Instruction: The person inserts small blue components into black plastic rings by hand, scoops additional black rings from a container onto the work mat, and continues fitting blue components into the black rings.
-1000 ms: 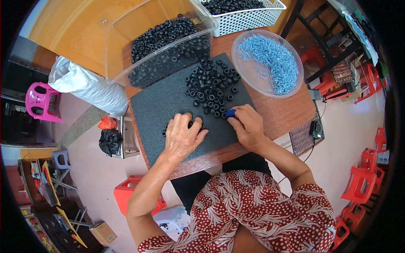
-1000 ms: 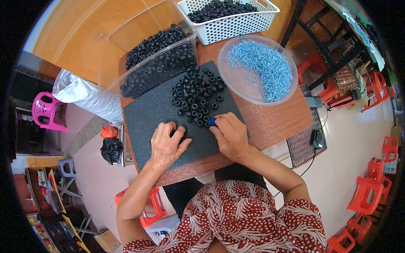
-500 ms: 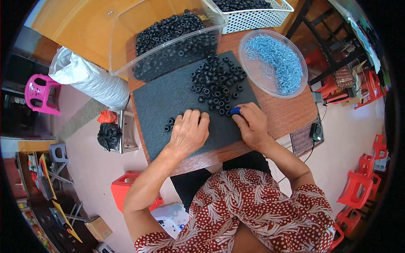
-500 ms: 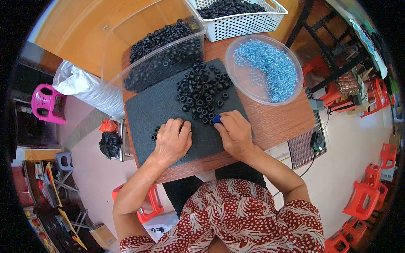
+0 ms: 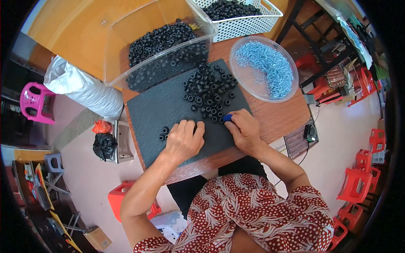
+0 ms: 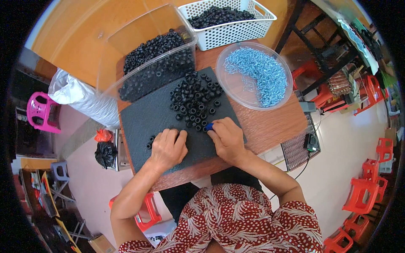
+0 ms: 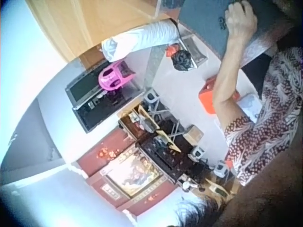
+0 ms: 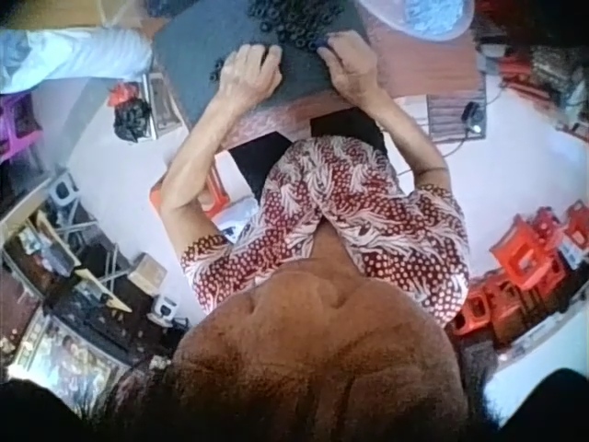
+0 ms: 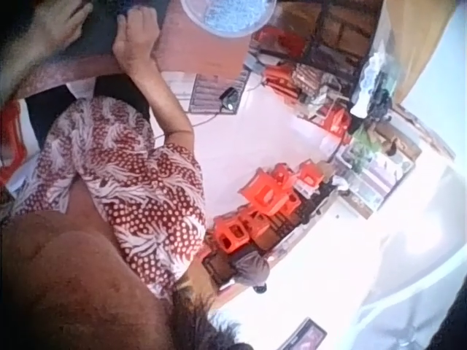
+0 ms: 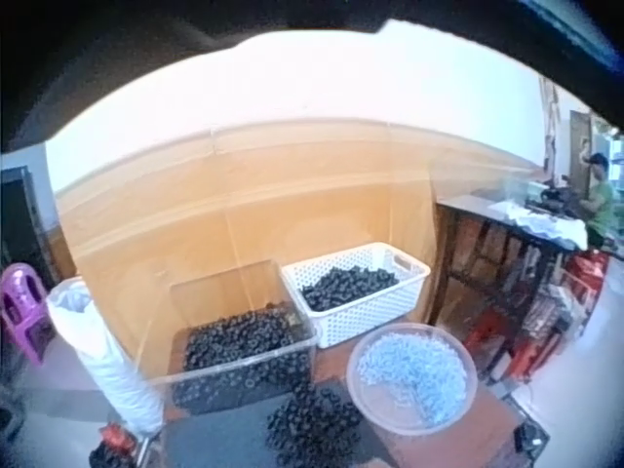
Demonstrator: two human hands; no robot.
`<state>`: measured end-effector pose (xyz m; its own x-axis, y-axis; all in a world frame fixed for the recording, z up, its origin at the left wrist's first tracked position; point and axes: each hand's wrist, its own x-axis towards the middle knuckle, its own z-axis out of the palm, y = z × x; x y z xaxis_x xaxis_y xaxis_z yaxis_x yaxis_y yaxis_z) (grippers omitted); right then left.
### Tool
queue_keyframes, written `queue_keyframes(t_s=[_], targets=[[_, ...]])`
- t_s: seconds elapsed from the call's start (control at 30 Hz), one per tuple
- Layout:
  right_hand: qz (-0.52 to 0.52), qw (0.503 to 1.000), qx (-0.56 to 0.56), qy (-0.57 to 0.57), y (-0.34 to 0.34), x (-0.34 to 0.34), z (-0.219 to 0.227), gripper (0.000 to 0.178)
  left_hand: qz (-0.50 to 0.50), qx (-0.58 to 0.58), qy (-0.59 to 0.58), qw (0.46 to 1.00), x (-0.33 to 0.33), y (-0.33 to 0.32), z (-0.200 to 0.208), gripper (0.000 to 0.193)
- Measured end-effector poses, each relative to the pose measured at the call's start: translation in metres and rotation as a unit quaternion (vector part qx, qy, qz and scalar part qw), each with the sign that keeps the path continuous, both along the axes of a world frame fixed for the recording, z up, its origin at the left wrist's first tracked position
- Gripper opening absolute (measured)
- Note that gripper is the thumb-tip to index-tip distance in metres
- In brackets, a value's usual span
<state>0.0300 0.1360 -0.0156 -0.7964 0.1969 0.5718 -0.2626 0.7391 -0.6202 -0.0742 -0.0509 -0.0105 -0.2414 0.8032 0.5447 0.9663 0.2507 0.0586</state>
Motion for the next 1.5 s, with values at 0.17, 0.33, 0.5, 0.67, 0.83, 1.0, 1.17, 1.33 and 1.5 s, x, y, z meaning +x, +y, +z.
queue_keyframes(t_s=[0.17,0.33,0.5,0.67,0.83,1.0,1.17,1.33,1.5], targets=[[-0.003,1.000,-0.003,0.001,-0.001,0.000,0.000,0.014,0.000,0.007,-0.005,1.000,0.002,0.001,-0.003,0.015],[0.004,1.000,0.008,0.001,0.001,0.000,0.000,0.015,-0.015,0.017,0.046,0.999,0.001,0.002,-0.008,0.012],[0.013,1.000,0.003,-0.002,0.000,-0.002,0.000,0.017,-0.023,0.032,0.026,0.999,-0.002,0.004,-0.006,0.012],[0.012,1.000,0.010,-0.002,-0.001,-0.001,0.001,0.018,-0.007,0.022,-0.056,0.998,-0.006,0.009,-0.003,0.013],[0.007,1.000,0.003,-0.007,0.001,-0.002,0.002,0.018,0.083,0.043,-0.224,0.970,-0.023,0.022,0.000,0.010],[0.012,1.000,0.006,-0.006,0.004,0.000,0.002,0.019,0.141,0.079,-0.391,0.906,-0.048,0.032,0.008,0.011],[0.031,0.999,0.042,0.016,-0.006,0.001,0.012,0.020,0.158,0.137,-0.604,0.769,-0.057,0.027,0.019,0.007],[0.088,0.995,0.039,0.015,-0.028,-0.005,0.016,0.020,0.093,0.338,-0.820,0.453,-0.045,-0.024,0.056,0.009],[0.077,0.992,0.088,-0.049,-0.040,0.006,0.016,0.015,0.123,0.454,-0.783,0.408,0.024,-0.150,0.073,0.017]])
